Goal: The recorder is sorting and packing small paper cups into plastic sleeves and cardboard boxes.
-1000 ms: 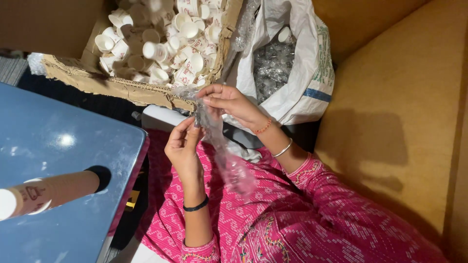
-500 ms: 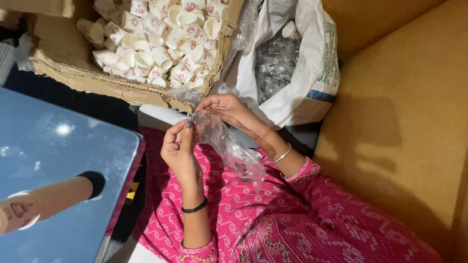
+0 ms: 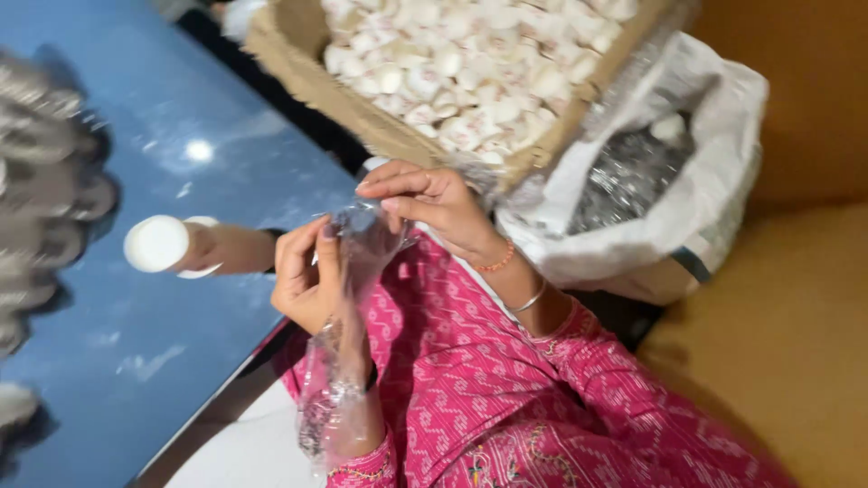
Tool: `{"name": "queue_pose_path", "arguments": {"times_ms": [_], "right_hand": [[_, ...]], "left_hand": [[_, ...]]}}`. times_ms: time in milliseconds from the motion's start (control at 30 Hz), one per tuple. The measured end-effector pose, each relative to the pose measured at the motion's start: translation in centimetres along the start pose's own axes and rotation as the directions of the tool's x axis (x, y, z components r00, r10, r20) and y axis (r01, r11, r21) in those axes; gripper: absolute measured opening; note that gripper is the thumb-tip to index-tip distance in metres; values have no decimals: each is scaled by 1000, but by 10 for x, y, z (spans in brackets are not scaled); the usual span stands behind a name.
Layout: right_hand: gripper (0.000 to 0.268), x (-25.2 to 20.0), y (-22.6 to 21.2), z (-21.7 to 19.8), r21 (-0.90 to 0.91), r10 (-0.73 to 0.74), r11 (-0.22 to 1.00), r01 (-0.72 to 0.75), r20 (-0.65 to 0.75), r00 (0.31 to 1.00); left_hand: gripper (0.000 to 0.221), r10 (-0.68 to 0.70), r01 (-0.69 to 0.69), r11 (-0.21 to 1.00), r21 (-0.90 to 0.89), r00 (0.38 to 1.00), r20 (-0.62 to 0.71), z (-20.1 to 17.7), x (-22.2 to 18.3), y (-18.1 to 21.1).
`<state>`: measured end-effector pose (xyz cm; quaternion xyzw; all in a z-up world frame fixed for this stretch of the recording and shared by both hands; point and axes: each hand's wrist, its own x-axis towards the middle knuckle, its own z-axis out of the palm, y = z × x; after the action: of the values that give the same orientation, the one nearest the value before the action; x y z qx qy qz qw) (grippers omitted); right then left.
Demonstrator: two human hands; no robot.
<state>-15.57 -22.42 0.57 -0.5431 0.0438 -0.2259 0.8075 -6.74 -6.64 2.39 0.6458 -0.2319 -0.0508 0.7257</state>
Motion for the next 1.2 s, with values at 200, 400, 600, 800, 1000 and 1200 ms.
{"name": "queue_pose_path", "arguments": {"times_ms": [200,400,600,800,1000,1200], "right_hand": [[21,64,-14,80,-1,-81,997,83,175,981],[21,109,-23,126,-150,-87,981,127,246,965],[22,121,3,118,-135,34,991,-8,192,981],[19,111,33,112,-139,101,986,-88,88,991],[18,97,21,136,-133,134,982,-136,-28,991],[18,102,80,97,-404,-22,915,16,-10,1000]], "left_hand": [[8,236,-194,969,155,914,-330,-44,18,40],[12,96,-100,995,5,942,-321,-82,52,75],[18,131,-163,976,-146,970,-207,-97,63,34],[10,-82,-27,947,-321,944,-319,-90,65,-21],[10,39,-112,973,-203,942,-332,-89,63,-15],[8,-67,18,989,-148,940,-334,-100,63,-46]]}}
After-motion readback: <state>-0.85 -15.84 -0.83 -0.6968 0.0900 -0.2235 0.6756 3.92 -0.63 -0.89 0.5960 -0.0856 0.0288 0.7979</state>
